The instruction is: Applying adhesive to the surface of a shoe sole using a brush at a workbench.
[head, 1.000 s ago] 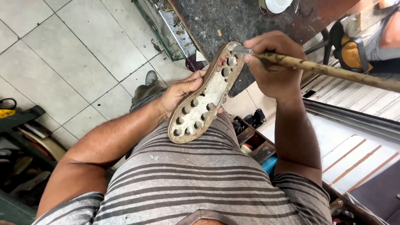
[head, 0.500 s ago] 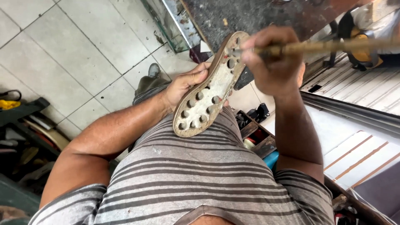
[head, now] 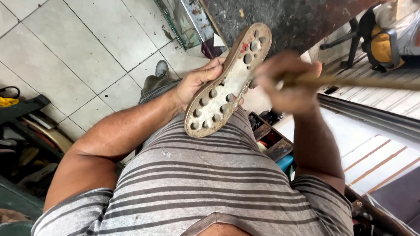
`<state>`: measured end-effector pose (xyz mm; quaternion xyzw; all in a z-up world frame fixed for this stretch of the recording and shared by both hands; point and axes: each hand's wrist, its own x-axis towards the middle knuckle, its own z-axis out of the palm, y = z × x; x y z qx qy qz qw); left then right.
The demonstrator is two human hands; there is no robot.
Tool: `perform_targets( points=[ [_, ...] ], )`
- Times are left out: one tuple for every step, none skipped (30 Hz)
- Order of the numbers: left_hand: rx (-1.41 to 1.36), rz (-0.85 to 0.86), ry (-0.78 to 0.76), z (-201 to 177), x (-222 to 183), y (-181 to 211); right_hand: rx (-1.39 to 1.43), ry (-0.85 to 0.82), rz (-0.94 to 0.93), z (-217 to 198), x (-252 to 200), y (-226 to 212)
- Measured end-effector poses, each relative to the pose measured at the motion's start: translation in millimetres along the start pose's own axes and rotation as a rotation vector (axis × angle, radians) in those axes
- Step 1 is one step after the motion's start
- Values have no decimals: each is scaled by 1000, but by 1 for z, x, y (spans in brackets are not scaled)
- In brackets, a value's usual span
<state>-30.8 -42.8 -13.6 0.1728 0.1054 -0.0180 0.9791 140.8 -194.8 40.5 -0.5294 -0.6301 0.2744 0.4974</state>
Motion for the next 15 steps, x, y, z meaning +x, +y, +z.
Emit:
perform_targets(
  points=[
    [-4,-8,1,-1,-2,-4,1,4,8,-2,-2,1],
    [-5,0,12,-2,0,-5,-43,72,-22,-8,1,4],
    [-5,8,22,-3,2,-5,-87,140,-52,-14,4,7],
    [1,7,15,-17,8,-12,-94,144,-57,-19,7,10],
    [-24,12,23,-31,14,-18,-140,218,-89,-25,10,14],
    [-59,9,43,-45,14,-30,-177,292,-106,-26,8,15],
    [-63,1,46,-42,12,-25,-175,296,-96,-26,6,15],
    [-107,-22,-125,-38,11,-18,-218,367,-118,-28,4,15],
    [-152,-43,-295,-34,11,-11,-260,439,-139,-30,4,15],
    [-146,-43,-302,-36,10,-10,-266,441,-145,-19,4,9],
    [-90,-50,-274,-37,9,-9,-146,333,-137,-9,4,4],
    [-36,-55,-245,-38,8,-8,-25,222,-127,2,5,-3],
    [-30,-53,-250,-40,12,-5,-30,221,-134,-10,10,2],
    [-77,-81,-252,-41,11,-8,-40,296,-90,-17,10,3],
    [-124,-109,-254,-43,10,-11,-50,370,-44,-24,8,5]
  ],
)
